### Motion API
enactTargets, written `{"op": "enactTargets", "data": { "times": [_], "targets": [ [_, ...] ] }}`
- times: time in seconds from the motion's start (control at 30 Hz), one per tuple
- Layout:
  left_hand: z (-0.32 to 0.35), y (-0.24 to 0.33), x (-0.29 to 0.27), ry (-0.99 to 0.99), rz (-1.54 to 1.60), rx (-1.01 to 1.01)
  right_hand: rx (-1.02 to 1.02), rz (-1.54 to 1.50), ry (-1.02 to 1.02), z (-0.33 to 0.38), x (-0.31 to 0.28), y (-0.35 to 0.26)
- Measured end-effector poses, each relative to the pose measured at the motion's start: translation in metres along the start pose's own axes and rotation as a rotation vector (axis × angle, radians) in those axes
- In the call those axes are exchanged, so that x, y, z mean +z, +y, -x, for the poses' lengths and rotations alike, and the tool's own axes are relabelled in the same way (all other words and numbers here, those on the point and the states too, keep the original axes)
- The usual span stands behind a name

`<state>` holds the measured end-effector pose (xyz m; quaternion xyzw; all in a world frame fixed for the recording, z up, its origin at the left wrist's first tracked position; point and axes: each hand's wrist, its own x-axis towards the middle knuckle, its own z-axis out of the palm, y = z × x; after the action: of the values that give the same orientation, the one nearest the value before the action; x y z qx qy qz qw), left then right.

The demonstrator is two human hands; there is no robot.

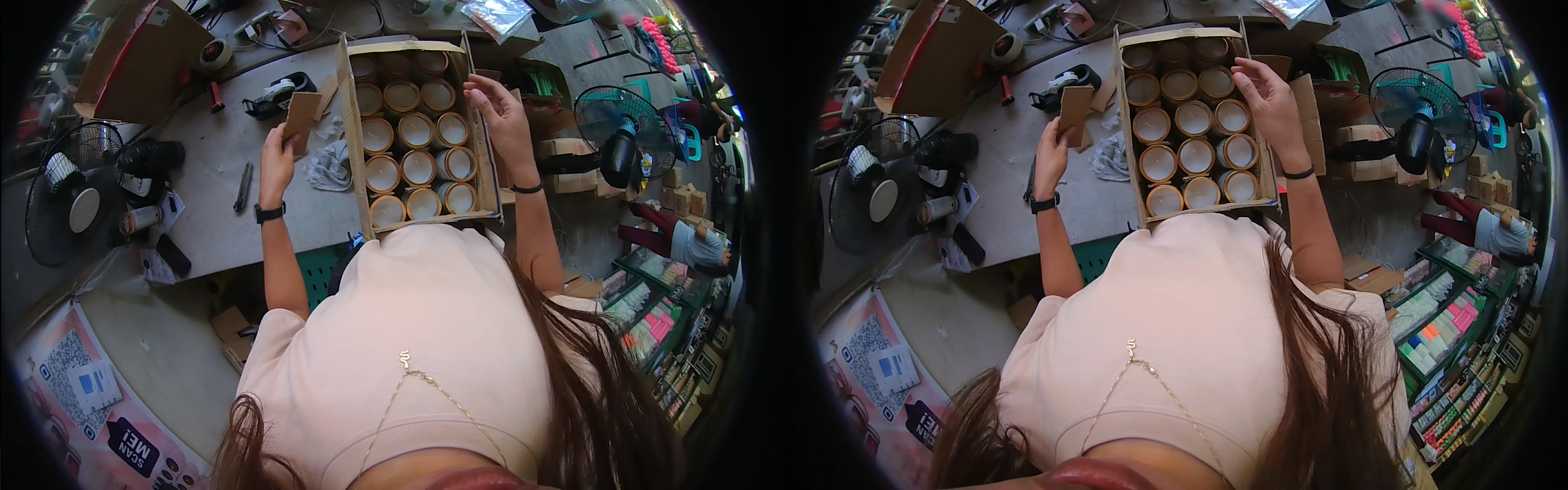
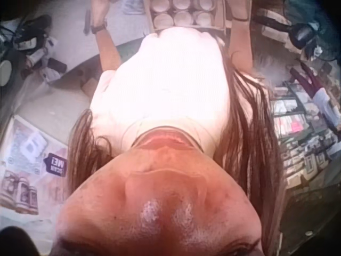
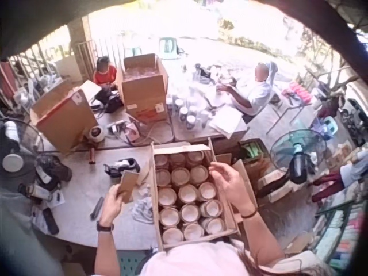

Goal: The person cuts a piece of cardboard with a utility knife and folds it into a divider. Then the person places the divider into a box containing multiple round jars to separate them. The person repeats the process with another divider.

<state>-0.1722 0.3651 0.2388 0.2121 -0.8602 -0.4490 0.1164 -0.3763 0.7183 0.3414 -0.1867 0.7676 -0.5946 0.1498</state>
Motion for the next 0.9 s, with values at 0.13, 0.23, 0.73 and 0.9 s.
{"op": "enactTargets", "data": {
  "times": [0.13,0.23,0.73,0.9],
  "targets": [
    [0.017,0.145,0.007,-0.198,0.181,0.197,-0.06,-0.158,-0.327,0.013,0.031,-0.047],
    [0.019,0.171,0.045,-0.24,0.109,0.309,0.088,-0.27,-0.46,0.021,0.031,-0.021],
    [0.058,0.119,0.246,-0.813,-0.514,0.661,-0.23,0.702,-0.04,0.065,-0.046,0.068],
    [0.081,0.107,0.24,-0.686,-0.687,0.74,-0.218,0.655,-0.006,0.065,-0.058,0.091]
  ]
}}
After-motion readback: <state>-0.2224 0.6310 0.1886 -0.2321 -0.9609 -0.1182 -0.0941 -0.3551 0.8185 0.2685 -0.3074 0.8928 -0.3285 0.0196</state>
